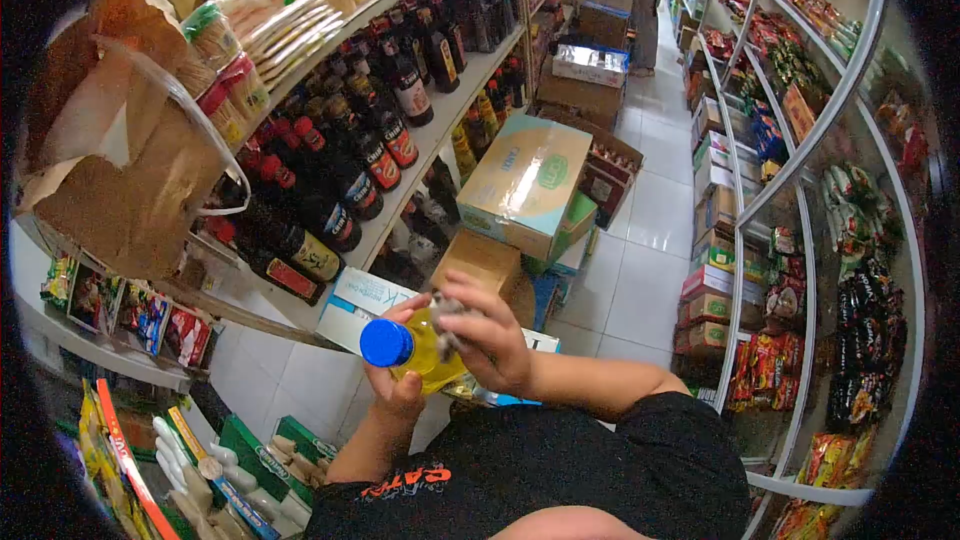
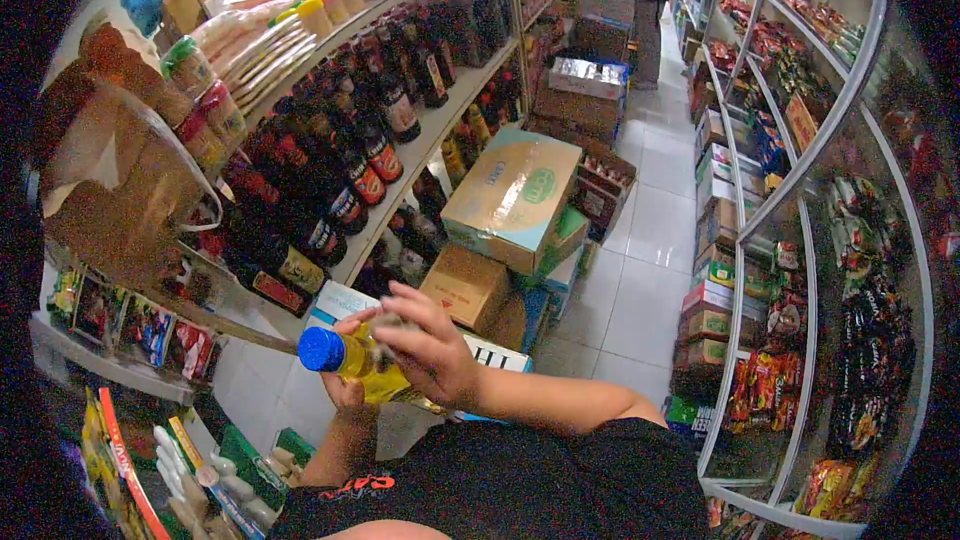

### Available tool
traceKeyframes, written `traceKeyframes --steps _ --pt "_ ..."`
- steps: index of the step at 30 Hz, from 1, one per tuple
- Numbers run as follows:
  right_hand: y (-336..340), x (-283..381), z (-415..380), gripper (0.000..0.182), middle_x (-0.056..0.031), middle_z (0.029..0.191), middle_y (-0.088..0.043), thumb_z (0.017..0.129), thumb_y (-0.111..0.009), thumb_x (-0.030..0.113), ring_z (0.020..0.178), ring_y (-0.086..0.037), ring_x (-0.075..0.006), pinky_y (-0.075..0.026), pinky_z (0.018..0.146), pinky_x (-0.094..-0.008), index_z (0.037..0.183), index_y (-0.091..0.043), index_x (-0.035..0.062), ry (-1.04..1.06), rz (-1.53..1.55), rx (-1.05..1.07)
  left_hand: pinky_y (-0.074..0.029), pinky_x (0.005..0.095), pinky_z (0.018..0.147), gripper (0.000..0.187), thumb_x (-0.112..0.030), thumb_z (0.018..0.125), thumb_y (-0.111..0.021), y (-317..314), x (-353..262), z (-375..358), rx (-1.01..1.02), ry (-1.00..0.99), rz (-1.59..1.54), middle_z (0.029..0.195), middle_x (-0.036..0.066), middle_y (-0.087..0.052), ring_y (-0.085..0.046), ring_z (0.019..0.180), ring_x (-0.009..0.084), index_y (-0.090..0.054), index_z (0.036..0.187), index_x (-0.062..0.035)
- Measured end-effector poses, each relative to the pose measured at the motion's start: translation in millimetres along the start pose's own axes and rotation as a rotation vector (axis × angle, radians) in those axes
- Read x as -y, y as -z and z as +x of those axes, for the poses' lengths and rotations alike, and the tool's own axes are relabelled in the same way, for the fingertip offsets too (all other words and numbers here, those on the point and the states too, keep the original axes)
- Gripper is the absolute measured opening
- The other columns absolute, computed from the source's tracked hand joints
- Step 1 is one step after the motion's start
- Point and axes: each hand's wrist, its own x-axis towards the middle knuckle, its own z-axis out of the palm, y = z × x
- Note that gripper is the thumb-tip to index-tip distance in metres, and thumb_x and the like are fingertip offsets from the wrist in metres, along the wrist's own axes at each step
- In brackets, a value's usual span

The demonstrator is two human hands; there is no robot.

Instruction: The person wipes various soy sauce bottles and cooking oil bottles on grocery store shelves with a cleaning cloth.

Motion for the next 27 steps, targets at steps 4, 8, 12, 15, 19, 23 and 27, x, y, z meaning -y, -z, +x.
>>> traceKeyframes --steps 4,8,12,15,19,23,27 --pt "4 -14 -48 0.04 -0.0213 0.121 -0.042 0.077 -0.051 0.0 0.118 -0.037 -0.0431 -0.031 0.097 -0.0492 0.117 -0.044 0.0056 0.032 -0.083 0.058 -0.04 0.0405 0.09 0.06 -0.041 0.075 -0.055 3 1 -1 -0.022 0.07 0.021 0.117 0.022 -0.047 -0.05 0.105 0.0296 -0.044 0.115 0.0021" --pt "9 -16 -81 0.046 -0.0216 0.123 -0.041 0.074 -0.051 -0.003 0.117 -0.038 -0.0433 -0.03 0.097 -0.051 0.118 -0.041 0.0053 -0.081 -0.204 0.077 -0.04 0.0368 0.088 0.061 -0.039 0.075 -0.054 -3 -1 9 -0.017 0.096 0.056 0.114 0.02 -0.05 -0.051 0.1 0.0263 -0.044 0.113 0.0067" --pt "7 10 -48 0.048 -0.0198 0.126 -0.04 0.072 -0.057 0.0 0.118 -0.037 -0.0445 -0.032 0.096 -0.0505 0.118 -0.043 0.0048 -0.017 -0.271 -0.006 -0.039 0.0368 0.089 0.059 -0.038 0.076 -0.053 -5 4 8 0.01 0.049 0.037 0.112 0.019 -0.051 -0.051 0.102 0.0262 -0.044 0.113 0.0065" --pt "-2 22 -18 0.042 -0.0148 0.126 -0.042 0.072 -0.062 0.007 0.116 -0.038 -0.0433 -0.034 0.095 -0.0499 0.113 -0.051 0.0089 0.181 -0.391 -0.065 -0.039 0.0359 0.089 0.059 -0.037 0.077 -0.053 -5 6 7 0.008 0.062 0.052 0.114 0.018 -0.051 -0.051 0.102 0.0255 -0.043 0.115 0.0063" --pt "-14 9 -31 0.033 -0.0078 0.122 -0.047 0.071 -0.061 0.013 0.113 -0.041 -0.0374 -0.039 0.093 -0.0477 0.103 -0.061 0.0151 0.437 -0.738 0.051 -0.043 0.0376 0.087 0.068 -0.046 0.075 -0.058 0 2 15 -0.013 0.109 0.008 0.116 0.019 -0.049 -0.052 0.101 0.0265 -0.04 0.116 0.0046" --pt "-8 -14 -90 0.033 -0.0076 0.12 -0.05 0.067 -0.061 0.006 0.12 -0.036 -0.0366 -0.026 0.102 -0.0499 0.099 -0.065 0.015 0.353 -0.747 0.279 -0.039 0.0351 0.091 0.059 -0.034 0.079 -0.055 5 9 20 -0.09 0.133 -0.187 0.114 0.015 -0.049 -0.05 0.104 0.0238 -0.037 0.12 0.0036" --pt "12 -30 -123 0.029 -0.0112 0.13 -0.041 0.072 -0.057 0.001 0.128 -0.023 -0.0386 -0.016 0.106 -0.0496 0.1 -0.061 0.0109 0.066 -0.483 0.392 -0.04 0.0347 0.091 0.061 -0.034 0.078 -0.057 10 8 24 -0.085 0.154 -0.241 0.115 0.014 -0.049 -0.051 0.103 0.0228 -0.036 0.122 0.0025"
